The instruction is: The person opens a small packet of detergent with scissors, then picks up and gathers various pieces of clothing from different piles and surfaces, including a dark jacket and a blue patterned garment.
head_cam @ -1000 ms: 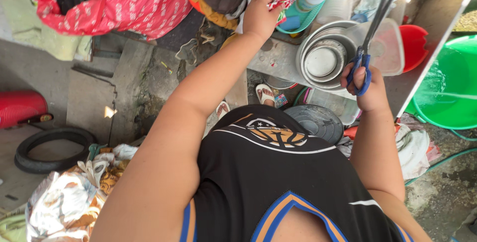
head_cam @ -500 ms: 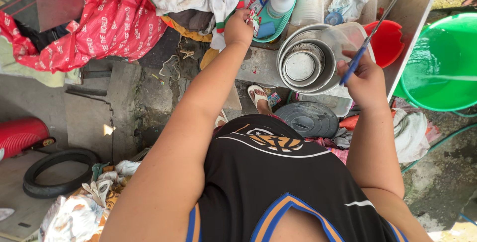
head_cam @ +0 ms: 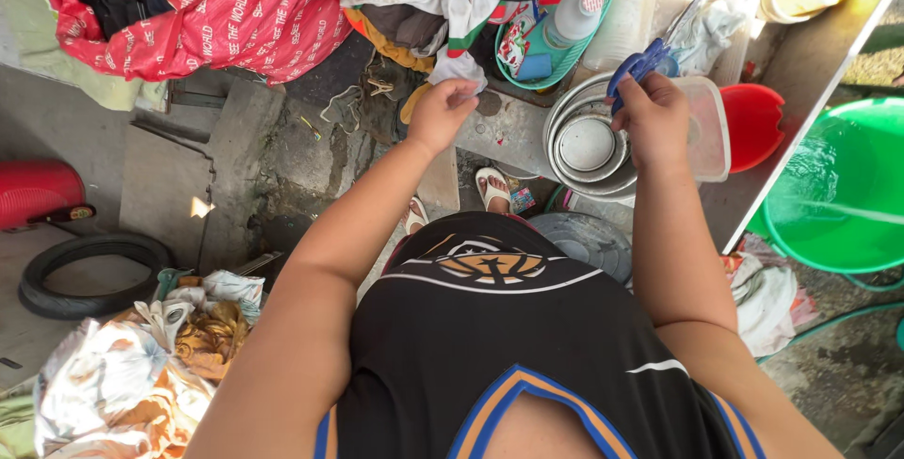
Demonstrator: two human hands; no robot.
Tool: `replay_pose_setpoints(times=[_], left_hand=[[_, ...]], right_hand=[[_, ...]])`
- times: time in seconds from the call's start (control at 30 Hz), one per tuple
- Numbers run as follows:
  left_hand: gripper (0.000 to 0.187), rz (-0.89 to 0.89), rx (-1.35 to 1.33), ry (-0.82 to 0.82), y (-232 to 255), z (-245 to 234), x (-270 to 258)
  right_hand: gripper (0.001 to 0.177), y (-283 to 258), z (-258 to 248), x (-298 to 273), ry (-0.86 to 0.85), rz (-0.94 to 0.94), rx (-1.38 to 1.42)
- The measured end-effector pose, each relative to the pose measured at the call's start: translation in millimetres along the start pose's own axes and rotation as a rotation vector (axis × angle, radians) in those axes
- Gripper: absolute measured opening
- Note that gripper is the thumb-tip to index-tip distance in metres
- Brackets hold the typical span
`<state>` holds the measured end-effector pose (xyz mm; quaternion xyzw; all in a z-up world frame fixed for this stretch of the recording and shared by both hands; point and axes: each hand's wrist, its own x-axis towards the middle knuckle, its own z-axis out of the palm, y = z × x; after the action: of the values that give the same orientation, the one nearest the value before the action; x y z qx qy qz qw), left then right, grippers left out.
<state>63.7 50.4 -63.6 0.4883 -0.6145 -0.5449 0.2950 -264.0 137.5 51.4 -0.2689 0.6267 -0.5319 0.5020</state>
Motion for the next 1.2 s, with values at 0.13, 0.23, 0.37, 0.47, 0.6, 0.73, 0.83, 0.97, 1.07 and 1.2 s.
replay_pose_setpoints(times=[0.13,0.23,0.37,0.47,0.6,0.73,0.83,0.97,1.07,1.2], left_hand=[[0.029,-0.098,0.0,0.041,-9.0,-21.2,-21.9],[0.03,-0.138,-0.053,0.052,-13.0,-21.3,-34.1],[0.032,-0.075,-0.092,0.046,-9.5,-12.6,-34.9],[0.032,-0.029,-0.04,0.034,-1.1,-14.7,-36.7],[0.031,-0.092,-0.172,0.068,-1.0,-26.5,-37.6],[0.031,-0.118,-0.183,0.145,-14.1,-38.6,-41.6],[0.031,-0.11,-0.178,0.18,-23.7,-45.7,-48.9],[0.031,-0.14,-0.217,0.245,-32.8,-58.1,-54.0],[0.031,-0.151,-0.308,0.303,-38.2,-64.2,-55.1],[0.031,-0.127,-0.36,0.315,-35.1,-68.6,-55.3]], right_hand=[[0.024,9.0,-20.3,47.6,0.139,0.093,-0.043],[0.029,31.8,-36.3,113.0,0.18,0.329,0.338],[0.031,82.1,-30.7,195.3,0.334,0.461,0.425],[0.029,99.7,-41.7,217.8,0.379,0.496,0.299],[0.033,95.0,-52.8,222.3,0.353,0.541,-0.441],[0.033,90.1,-57.7,232.1,0.211,0.529,-0.695],[0.026,82.5,-54.5,226.7,0.256,0.165,-1.013],[0.021,61.1,-31.4,190.0,0.527,-0.641,-0.585],[0.023,36.9,31.1,142.5,0.224,-0.782,-0.489],[0.014,23.5,130.6,102.5,-0.185,-0.689,-0.905]])
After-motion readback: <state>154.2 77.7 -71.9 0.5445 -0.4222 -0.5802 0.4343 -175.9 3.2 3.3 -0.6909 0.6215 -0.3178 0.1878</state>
